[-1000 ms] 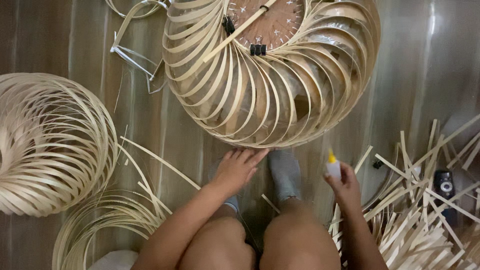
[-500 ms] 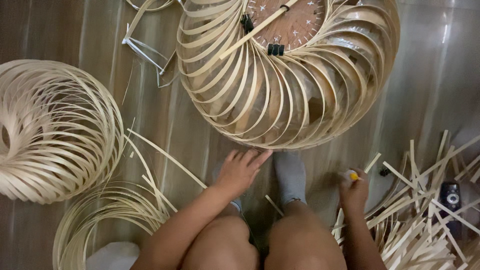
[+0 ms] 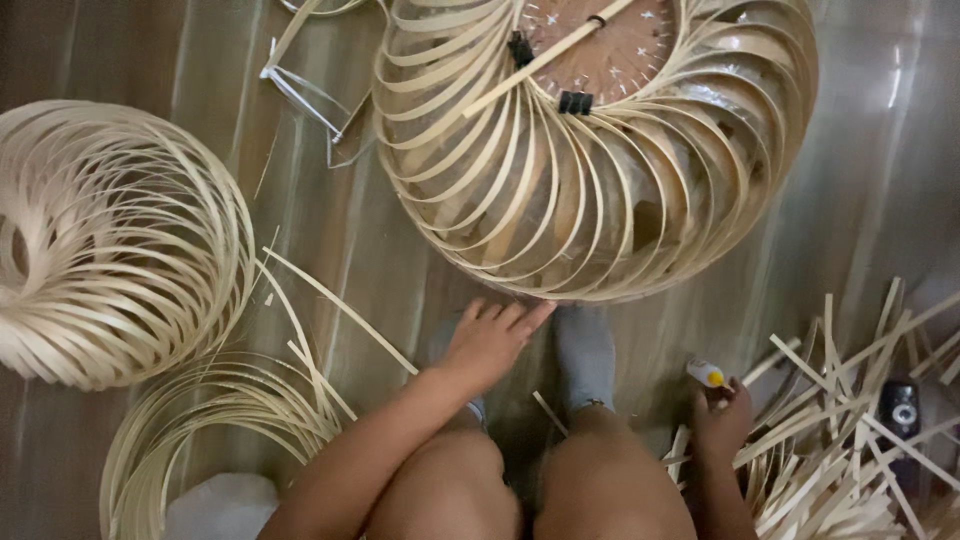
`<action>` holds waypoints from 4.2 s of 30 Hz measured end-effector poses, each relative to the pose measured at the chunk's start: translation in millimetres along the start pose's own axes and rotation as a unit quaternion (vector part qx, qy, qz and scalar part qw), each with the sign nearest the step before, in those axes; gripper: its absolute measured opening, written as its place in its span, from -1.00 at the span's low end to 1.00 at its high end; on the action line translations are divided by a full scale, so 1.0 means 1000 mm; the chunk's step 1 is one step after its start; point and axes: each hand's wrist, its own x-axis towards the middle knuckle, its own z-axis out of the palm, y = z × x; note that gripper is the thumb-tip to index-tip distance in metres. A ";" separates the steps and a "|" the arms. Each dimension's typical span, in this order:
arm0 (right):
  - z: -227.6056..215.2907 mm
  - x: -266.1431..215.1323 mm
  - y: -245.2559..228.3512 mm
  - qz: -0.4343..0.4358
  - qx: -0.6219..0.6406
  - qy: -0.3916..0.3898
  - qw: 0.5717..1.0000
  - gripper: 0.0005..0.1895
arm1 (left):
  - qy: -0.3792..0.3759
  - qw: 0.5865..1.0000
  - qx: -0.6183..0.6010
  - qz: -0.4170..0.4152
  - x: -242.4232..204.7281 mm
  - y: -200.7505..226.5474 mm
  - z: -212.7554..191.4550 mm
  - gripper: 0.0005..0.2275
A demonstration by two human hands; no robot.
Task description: The person applies glue to the ends of bamboo strips and inserts them into the frame of a spherical woven structure using a pointed tool.
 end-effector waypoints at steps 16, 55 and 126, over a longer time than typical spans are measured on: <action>-0.025 -0.038 -0.107 -0.224 -0.111 -0.103 0.963 -0.76 | 0.151 0.468 -0.807 -0.327 0.021 -0.069 0.081 -0.51; -0.013 -0.021 -0.329 -0.571 -0.153 0.049 0.805 -0.89 | 0.159 0.457 -0.834 -0.264 0.032 -0.068 0.109 -0.70; 0.014 -0.034 -0.269 -0.203 0.003 -0.463 0.863 -0.54 | -0.008 0.816 -0.578 -0.014 -0.013 -0.006 0.014 -0.40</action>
